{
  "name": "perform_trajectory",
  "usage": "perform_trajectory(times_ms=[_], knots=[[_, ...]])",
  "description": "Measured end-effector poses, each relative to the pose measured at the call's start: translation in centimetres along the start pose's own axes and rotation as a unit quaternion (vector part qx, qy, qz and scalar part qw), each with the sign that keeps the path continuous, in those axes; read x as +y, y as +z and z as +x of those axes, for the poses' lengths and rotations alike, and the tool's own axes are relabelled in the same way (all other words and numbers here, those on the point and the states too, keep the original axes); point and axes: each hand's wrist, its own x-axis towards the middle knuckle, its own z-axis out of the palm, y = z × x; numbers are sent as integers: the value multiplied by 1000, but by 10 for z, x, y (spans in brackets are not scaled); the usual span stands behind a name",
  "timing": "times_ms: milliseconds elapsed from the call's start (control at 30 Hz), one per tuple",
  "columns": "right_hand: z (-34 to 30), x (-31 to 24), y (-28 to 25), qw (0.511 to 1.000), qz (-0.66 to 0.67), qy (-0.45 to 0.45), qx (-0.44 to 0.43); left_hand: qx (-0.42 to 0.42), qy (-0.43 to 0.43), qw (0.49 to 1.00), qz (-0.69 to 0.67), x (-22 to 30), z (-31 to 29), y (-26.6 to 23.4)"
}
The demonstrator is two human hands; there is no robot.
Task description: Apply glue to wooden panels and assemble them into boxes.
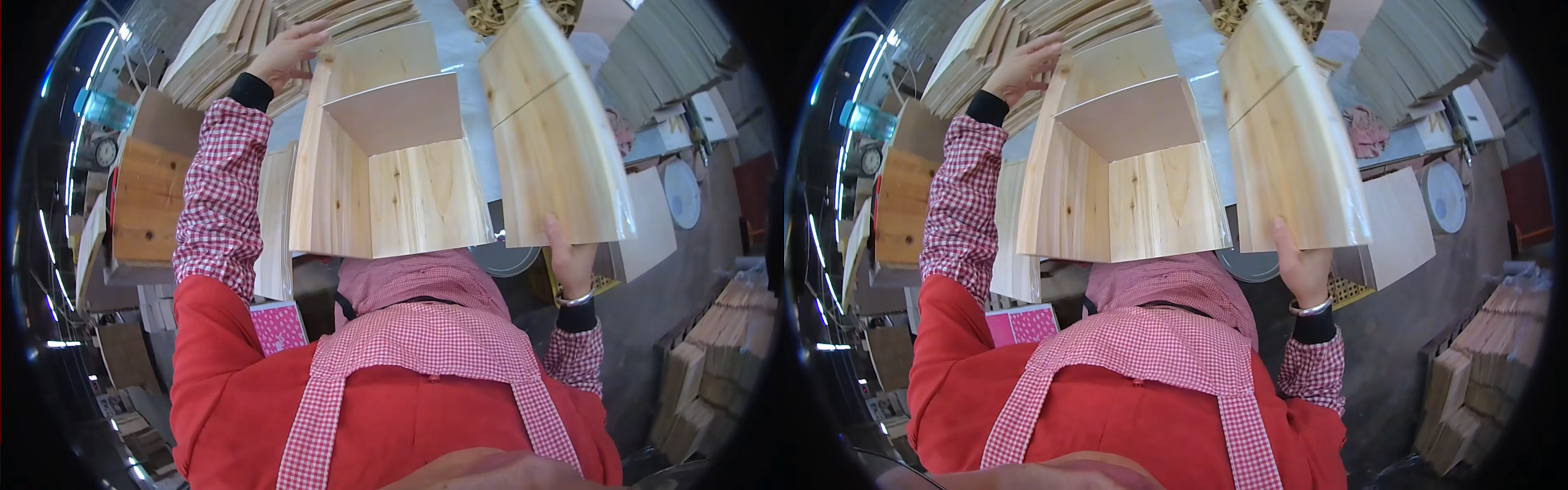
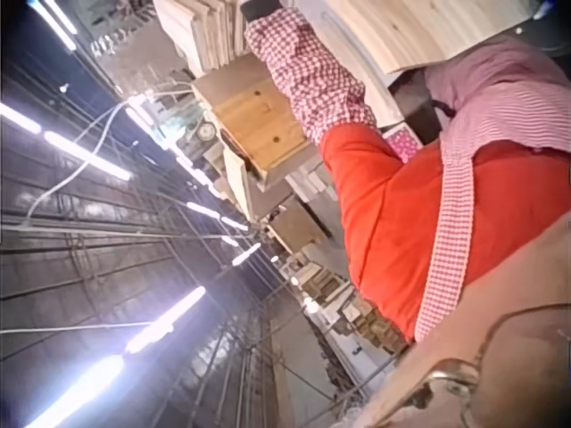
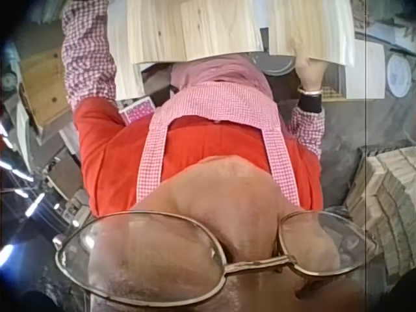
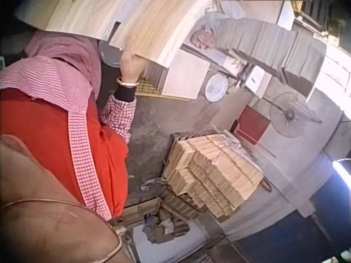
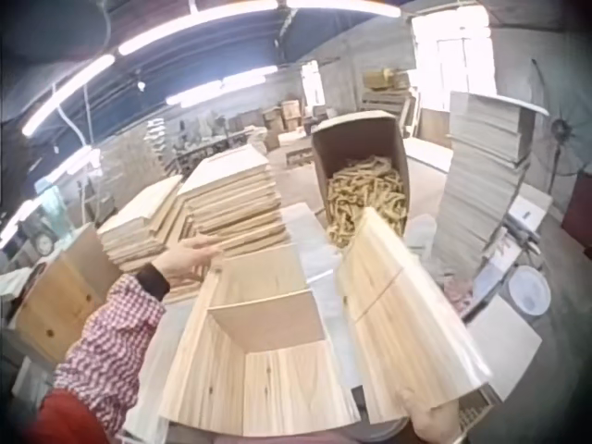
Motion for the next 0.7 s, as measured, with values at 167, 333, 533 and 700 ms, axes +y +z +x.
perform_trajectory(times_ms=[167, 333, 533, 700], knots=[[15, 3, 14, 993, 57, 49, -88, -56, -87, 995, 12, -21, 32, 10], [16, 5, 35, 993, 39, -4, -111, -66, -75, 995, 13, -32, 39, 3], [21, -4, 47, 991, 7, -48, -123, -63, -81, 994, 46, -41, 55, -14], [20, -20, 43, 983, -37, -120, -132, -41, -85, 995, 23, -33, 49, -3]])
